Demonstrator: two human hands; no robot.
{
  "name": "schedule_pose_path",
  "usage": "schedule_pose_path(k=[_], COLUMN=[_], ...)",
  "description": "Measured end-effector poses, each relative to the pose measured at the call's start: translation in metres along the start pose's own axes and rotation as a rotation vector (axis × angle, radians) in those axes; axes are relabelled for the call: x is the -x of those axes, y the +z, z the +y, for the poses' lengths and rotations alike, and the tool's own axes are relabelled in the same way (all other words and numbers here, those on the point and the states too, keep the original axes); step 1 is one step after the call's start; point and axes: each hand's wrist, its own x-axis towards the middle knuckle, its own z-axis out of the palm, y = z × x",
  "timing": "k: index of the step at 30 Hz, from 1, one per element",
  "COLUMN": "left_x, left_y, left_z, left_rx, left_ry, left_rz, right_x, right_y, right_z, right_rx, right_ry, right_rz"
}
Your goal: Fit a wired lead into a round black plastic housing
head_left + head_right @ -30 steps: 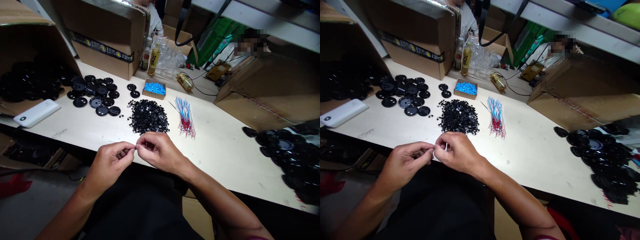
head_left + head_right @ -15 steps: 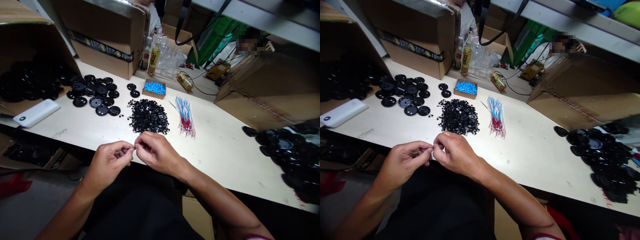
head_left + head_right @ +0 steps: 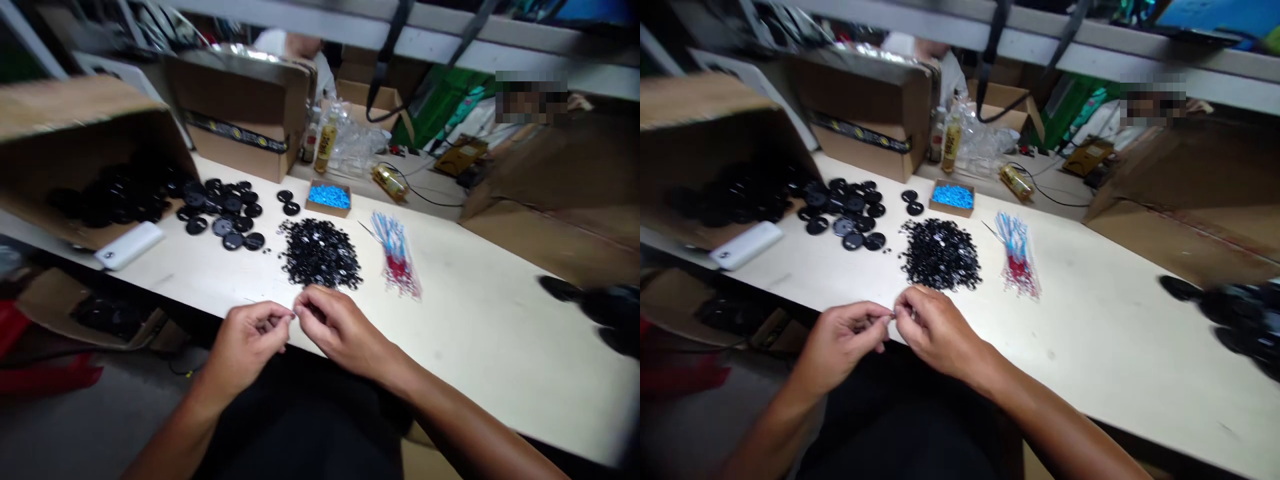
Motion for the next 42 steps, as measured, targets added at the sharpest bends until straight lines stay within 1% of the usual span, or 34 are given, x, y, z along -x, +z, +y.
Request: schedule_pose_path(k=[2,5,8,12,14,17,19,22,24,28,30,32,37,42], left_x=[-0.001,-0.005,-0.006,-0.004,-0.002,0.002,0.004,0.003,0.001,0.000,0.001,0.002,0.003,0.004], left_y=[0.001,-0.001,-0.002,-0.003,-0.004,-0.006,-0.008,-0.012,-0.015,-0.017,-0.017,-0.016,-0.015,-0.018], left_z=[-0.003,-0.008,-0.010,-0.008,-0.006,-0.003,-0.002,-0.003,-0.005,-0.006,-0.005,-0.003,0.002,-0.003], left_rx=[0.035,-0.005,-0.027,-0.015,-0.010,0.019,0.056,0.075,0.067,0.075,0.071,0.062,0.022,-0.055], left_ry=[-0.006,0.020,0.046,0.046,0.039,0.034,0.025,0.022,0.019,-0.007,-0.015,-0.014,-0.007,-0.009], left_rz=[-0.006,0.024,0.075,0.113,0.124,0.111,0.093,0.083,0.068,0.059,0.064,0.065,0.069,0.058], right_x=[-0.002,-0.009,-0.017,-0.025,-0.027,-0.027,-0.026,-0.028,-0.029,-0.028,-0.026,-0.024,-0.023,-0.024], right_y=[0.000,0.001,0.001,-0.001,-0.002,0.000,0.002,0.005,0.007,0.008,0.008,0.008,0.005,0.005], right_z=[0.000,0.001,0.001,-0.001,-0.003,-0.007,-0.009,-0.010,-0.009,-0.006,-0.004,-0.003,-0.007,-0.011], right_rx=[0.001,0.042,0.125,0.228,0.285,0.326,0.308,0.210,0.090,-0.151,-0.219,-0.221,-0.118,-0.021], right_ry=[0.017,0.008,-0.043,-0.104,-0.133,-0.179,-0.206,-0.177,-0.108,0.076,0.124,0.124,0.055,0.008], right_rz=[-0.026,-0.061,-0.092,-0.151,-0.155,-0.113,-0.066,-0.002,0.003,-0.029,-0.043,-0.048,-0.037,0.010])
